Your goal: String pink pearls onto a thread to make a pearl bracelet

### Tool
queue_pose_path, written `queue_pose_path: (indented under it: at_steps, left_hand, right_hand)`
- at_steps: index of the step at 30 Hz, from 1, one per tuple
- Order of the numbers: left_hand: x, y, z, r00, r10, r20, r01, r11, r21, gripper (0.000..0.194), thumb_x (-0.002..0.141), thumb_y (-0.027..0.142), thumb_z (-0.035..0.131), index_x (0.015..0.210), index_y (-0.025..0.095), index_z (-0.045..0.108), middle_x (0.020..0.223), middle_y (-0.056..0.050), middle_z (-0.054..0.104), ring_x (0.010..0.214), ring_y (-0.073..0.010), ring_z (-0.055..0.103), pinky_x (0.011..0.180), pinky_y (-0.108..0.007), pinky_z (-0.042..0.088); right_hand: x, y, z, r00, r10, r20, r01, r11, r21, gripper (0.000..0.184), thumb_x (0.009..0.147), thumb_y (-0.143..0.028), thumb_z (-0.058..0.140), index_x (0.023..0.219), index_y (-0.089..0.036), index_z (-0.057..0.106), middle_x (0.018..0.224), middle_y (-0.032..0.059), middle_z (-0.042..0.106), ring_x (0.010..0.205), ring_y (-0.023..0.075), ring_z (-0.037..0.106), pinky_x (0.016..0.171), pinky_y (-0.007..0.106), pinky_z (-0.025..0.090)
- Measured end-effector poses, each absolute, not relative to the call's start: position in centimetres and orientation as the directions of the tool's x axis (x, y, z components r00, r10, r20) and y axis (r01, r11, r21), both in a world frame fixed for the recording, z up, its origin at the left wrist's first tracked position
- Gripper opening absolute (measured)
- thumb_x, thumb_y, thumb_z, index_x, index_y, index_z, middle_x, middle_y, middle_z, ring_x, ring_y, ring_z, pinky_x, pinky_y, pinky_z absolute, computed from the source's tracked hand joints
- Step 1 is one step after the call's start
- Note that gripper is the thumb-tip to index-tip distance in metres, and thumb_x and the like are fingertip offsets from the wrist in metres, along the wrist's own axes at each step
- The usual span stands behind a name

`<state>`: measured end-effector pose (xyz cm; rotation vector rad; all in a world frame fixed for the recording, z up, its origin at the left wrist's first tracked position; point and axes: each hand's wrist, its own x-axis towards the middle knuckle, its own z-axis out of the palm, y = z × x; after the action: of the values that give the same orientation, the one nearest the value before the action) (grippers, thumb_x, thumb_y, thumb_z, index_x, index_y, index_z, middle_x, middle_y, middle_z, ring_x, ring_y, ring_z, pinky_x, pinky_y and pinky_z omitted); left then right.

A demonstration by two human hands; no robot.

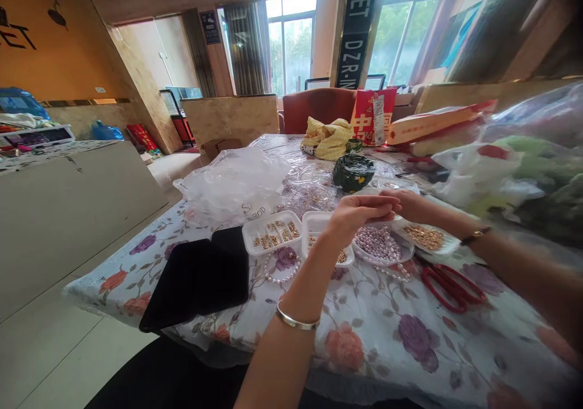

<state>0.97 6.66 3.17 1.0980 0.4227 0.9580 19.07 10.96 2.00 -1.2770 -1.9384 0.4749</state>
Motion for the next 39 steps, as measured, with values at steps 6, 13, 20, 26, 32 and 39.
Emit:
queue_pose_path:
  at_steps: [6,13,20,26,32,39]
  left_hand:
    - [1.9,6.7,2.5,0.4,0.907,0.133,-0.399,0.042,0.916,0.009,0.064,0.01,0.066,0.068,0.016,0.072,0.07,-0.004,0.068,0.061,-0.0081,0.06,0.083,-0.034,0.048]
    - [2.9,6.4,2.2,0.181,0.949,0.258,-0.118,-0.239,0.964,0.012,0.065,0.01,0.067,0.071,0.018,0.072,0.069,-0.004,0.07,0.064,-0.0126,0.064,0.075,-0.033,0.051]
    - [3.3,6.1,2.1,0.171,0.951,0.257,-0.175,-0.227,0.958,0.01,0.062,0.014,0.072,0.071,0.018,0.072,0.071,-0.005,0.071,0.067,-0.0143,0.065,0.076,-0.034,0.051]
    - [3.7,5.6,2.1,0.155,0.956,0.248,-0.236,-0.207,0.949,0.01,0.06,0.016,0.073,0.069,0.018,0.072,0.072,-0.006,0.071,0.069,-0.0153,0.065,0.077,-0.035,0.05]
    - [4.2,5.3,1.9,0.155,0.961,0.229,-0.29,-0.177,0.94,0.012,0.058,0.017,0.074,0.07,0.018,0.071,0.073,-0.006,0.07,0.071,-0.0153,0.064,0.078,-0.035,0.049]
    - [4.1,4.9,2.2,0.223,0.963,0.151,-0.344,-0.068,0.937,0.016,0.054,0.02,0.077,0.069,0.017,0.071,0.07,-0.004,0.069,0.068,-0.0134,0.062,0.08,-0.035,0.047]
  right_hand:
    - [20.3,9.2,1.2,-0.31,0.91,0.275,0.473,0.398,-0.786,0.03,0.077,-0.05,0.055,0.075,-0.02,0.057,0.062,-0.0023,0.049,0.056,0.0105,0.043,0.053,0.026,0.038]
    - [18.8,5.4,0.9,-0.235,0.932,0.275,0.299,0.339,-0.892,0.024,0.08,-0.046,0.055,0.08,-0.022,0.055,0.075,-0.001,0.049,0.065,0.0101,0.045,0.061,0.025,0.039]
    - [18.2,4.2,0.9,-0.17,0.922,0.348,0.295,0.384,-0.875,0.022,0.081,-0.044,0.055,0.084,-0.022,0.056,0.067,-0.002,0.046,0.059,0.0101,0.039,0.053,0.024,0.033]
    - [17.4,3.1,1.0,-0.096,0.912,0.398,0.275,0.409,-0.87,0.022,0.082,-0.044,0.054,0.083,-0.022,0.055,0.063,-0.0022,0.045,0.057,0.0113,0.039,0.053,0.026,0.033]
    - [16.5,2.5,0.4,-0.016,0.878,0.479,0.307,0.46,-0.833,0.019,0.086,-0.042,0.046,0.085,-0.024,0.048,0.066,-0.0018,0.045,0.06,0.0132,0.041,0.054,0.027,0.035]
    - [16.8,2.5,0.0,0.011,0.847,0.531,0.379,0.488,-0.786,0.012,0.086,-0.036,0.048,0.083,-0.024,0.046,0.069,-0.0024,0.046,0.06,0.0123,0.042,0.054,0.028,0.033]
